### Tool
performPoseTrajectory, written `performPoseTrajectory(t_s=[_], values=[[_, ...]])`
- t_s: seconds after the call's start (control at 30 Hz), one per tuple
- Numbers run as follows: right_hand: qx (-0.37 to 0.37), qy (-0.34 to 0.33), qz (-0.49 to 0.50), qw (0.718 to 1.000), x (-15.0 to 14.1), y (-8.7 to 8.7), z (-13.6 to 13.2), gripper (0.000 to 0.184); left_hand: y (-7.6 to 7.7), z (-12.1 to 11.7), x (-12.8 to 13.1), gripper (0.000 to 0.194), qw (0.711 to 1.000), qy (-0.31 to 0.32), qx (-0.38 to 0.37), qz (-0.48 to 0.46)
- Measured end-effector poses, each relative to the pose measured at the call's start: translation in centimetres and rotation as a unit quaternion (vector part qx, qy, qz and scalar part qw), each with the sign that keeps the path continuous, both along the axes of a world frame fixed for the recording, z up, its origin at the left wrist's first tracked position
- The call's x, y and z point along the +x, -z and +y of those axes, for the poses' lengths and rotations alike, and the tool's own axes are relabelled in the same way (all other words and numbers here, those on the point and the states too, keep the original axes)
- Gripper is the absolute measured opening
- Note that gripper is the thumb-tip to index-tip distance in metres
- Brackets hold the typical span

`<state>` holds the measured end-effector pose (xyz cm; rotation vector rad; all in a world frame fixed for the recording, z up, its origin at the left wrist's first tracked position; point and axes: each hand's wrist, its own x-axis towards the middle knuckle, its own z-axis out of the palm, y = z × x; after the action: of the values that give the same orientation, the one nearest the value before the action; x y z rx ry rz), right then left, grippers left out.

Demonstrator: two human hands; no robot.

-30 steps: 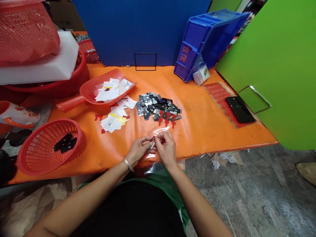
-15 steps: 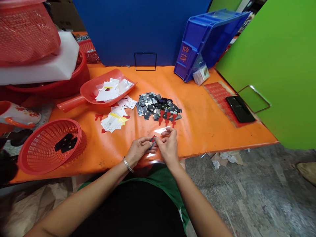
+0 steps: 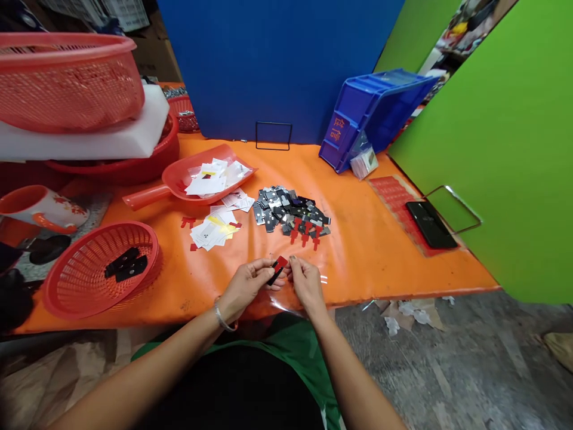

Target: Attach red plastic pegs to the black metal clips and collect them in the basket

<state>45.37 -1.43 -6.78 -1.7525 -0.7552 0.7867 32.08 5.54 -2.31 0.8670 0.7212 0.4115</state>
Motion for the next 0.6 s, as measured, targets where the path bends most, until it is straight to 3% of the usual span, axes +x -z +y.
performPoseTrajectory(t_s=[0.13,0.2,0.27,0.33,0.37,0.43,0.5,0.6], values=[[-0.001,-0.056,-0.083,0.995,-0.9,-0.8,-0.3,0.028,-4.2,3.4,-4.3,0.037,0.989,-0.046,0.138,0.022],[0.005,-0.07,-0.142,0.987,-1.4,-1.1,-0.4,0.021,-5.7,5.9,-7.6,0.037,0.956,-0.112,0.249,0.11],[0.015,-0.08,-0.205,0.975,-1.7,-1.4,-0.4,0.015,-6.3,8.3,-11.4,0.033,0.89,-0.17,0.35,0.238],[0.029,-0.093,-0.276,0.956,-1.8,-1.5,0.2,0.014,-6.2,10.2,-15.1,0.029,0.773,-0.2,0.446,0.405],[0.036,-0.099,-0.312,0.944,-1.7,-1.6,0.7,0.014,-6.0,10.9,-16.8,0.027,0.707,-0.187,0.482,0.483],[0.044,-0.102,-0.388,0.915,-1.5,-1.8,2.2,0.015,-5.2,11.8,-19.3,0.028,0.616,-0.14,0.505,0.588],[0.037,-0.094,-0.46,0.882,-1.1,-1.9,4.1,0.017,-4.4,12.1,-20.6,0.03,0.573,-0.117,0.518,0.624],[-0.014,-0.082,-0.549,0.832,-0.5,-1.9,7.3,0.02,-3.7,11.7,-20.2,0.028,0.575,-0.158,0.565,0.57]])
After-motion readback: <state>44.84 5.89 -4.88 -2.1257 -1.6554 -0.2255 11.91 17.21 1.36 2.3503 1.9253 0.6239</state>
